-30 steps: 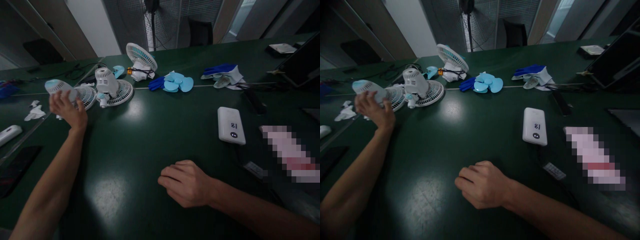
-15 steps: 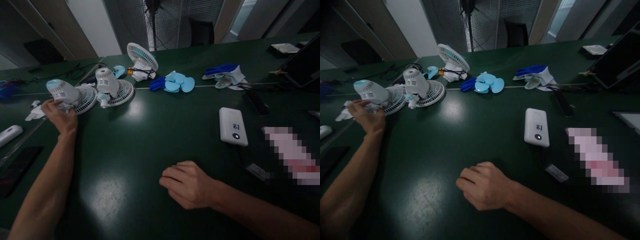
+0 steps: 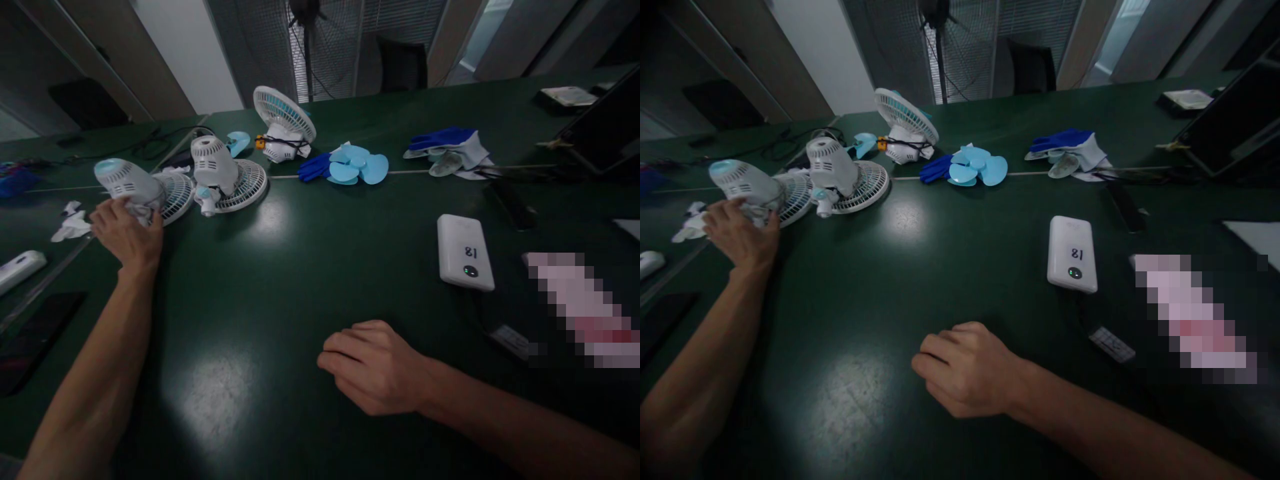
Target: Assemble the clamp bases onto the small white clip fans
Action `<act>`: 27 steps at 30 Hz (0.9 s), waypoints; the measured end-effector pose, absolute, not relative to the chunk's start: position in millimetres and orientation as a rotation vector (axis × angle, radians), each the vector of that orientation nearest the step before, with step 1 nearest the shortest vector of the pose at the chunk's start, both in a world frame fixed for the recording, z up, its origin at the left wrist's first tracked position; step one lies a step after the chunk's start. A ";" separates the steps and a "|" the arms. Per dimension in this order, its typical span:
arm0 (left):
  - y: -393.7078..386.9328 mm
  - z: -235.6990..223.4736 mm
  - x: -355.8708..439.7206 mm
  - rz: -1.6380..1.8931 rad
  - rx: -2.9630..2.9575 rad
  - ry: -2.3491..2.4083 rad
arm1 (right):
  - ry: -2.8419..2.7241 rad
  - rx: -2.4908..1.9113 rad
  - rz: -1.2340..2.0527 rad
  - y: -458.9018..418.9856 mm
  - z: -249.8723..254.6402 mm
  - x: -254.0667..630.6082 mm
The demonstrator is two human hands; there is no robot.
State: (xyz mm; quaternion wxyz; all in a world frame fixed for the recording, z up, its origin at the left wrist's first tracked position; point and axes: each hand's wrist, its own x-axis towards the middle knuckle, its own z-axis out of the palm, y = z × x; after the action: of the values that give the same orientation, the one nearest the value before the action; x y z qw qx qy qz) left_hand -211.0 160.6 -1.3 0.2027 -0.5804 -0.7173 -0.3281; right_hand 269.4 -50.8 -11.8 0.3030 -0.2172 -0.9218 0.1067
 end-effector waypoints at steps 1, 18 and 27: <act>161.0 -1.9 -212.1 -0.908 -1.622 -1.989 | -2.446 -0.579 0.280 -50.9 -11.8 269.5; 164.9 -6.2 -212.6 -0.826 -1.652 -1.877 | -2.460 -0.599 0.304 -50.7 -11.4 269.4; 165.4 -4.7 -213.8 -0.887 -1.669 -1.943 | -2.456 -0.603 0.296 -50.8 -13.3 268.9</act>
State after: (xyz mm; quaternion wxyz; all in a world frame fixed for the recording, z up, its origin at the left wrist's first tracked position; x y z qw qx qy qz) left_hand -213.8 165.4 -4.7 0.2140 -0.6015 -0.7002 -0.3196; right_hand 268.9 -50.8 -13.3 0.2932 -0.2262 -0.9222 0.1112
